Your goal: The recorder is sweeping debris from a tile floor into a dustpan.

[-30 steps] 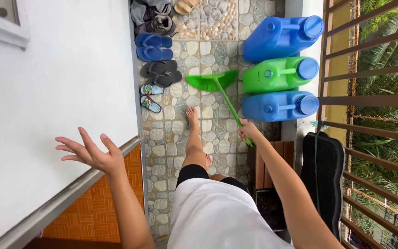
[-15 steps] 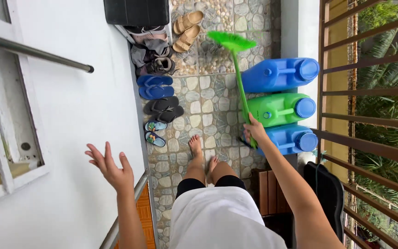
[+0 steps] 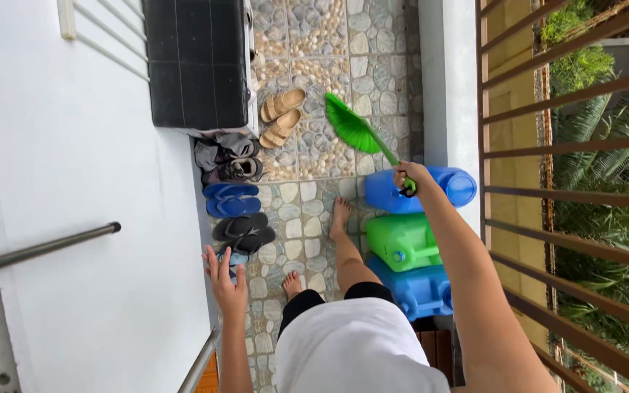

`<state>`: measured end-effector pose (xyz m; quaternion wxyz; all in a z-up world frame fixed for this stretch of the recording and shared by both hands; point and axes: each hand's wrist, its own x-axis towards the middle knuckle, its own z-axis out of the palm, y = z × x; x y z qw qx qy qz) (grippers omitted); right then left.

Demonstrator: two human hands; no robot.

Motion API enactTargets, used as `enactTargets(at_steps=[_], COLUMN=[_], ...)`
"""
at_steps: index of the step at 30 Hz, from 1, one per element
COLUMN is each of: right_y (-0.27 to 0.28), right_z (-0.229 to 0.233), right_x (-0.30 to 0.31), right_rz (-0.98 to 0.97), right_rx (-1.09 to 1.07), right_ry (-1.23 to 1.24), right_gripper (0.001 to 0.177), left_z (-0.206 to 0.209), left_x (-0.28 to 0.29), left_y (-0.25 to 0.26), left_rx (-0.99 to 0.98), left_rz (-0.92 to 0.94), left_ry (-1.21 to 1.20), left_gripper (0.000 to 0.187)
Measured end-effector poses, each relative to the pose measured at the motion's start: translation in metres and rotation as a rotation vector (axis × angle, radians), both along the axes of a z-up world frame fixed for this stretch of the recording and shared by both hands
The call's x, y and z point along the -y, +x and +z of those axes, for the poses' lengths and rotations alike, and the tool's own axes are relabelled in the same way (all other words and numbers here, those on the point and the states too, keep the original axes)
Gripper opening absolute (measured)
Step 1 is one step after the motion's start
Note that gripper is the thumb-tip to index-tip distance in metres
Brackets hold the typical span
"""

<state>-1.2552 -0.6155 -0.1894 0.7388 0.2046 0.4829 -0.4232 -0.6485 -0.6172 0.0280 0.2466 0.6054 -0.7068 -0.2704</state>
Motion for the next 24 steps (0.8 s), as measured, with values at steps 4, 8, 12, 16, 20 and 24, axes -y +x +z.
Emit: enactTargets(at_steps=[4, 8, 12, 16, 20, 24], right_y=[-0.033, -0.036, -0.094, -0.171, -0.195, -0.236], right_z=[-0.031, 0.06, 0.2, 0.26, 0.183, 0.069], right_x=[0.108, 0.072, -0.08, -0.137, -0.056, 0.097], right_rz=[0.072, 0.125, 0.253, 0.317, 0.542, 0.555], right_rx=[-0.435, -0.702, -0.606, -0.331, -0.395, -0.59], right_ry=[-0.055, 0.013, -0.016, 0.258, 0.224, 0.051], right_gripper=[0.021, 0.075, 0.075, 0.069, 0.05, 0.056], left_z=[-0.019, -0.034, -0.064, -0.087, -0.083, -0.097], left_x=[0.02, 0.045, 0.08, 0.141, 0.223, 0.294], left_y=[-0.063, -0.12, -0.154, -0.203, -0.272, -0.323], left_rx=[0.013, -0.021, 0.034, -0.042, -0.076, -0.082], left_rz=[0.084, 0.016, -0.039, -0.087, -0.197, -0.269], left_ry=[0.144, 0.157, 0.287, 0.291, 0.287, 0.218], left_gripper=[0.049, 0.048, 0.051, 0.048, 0.049, 0.045])
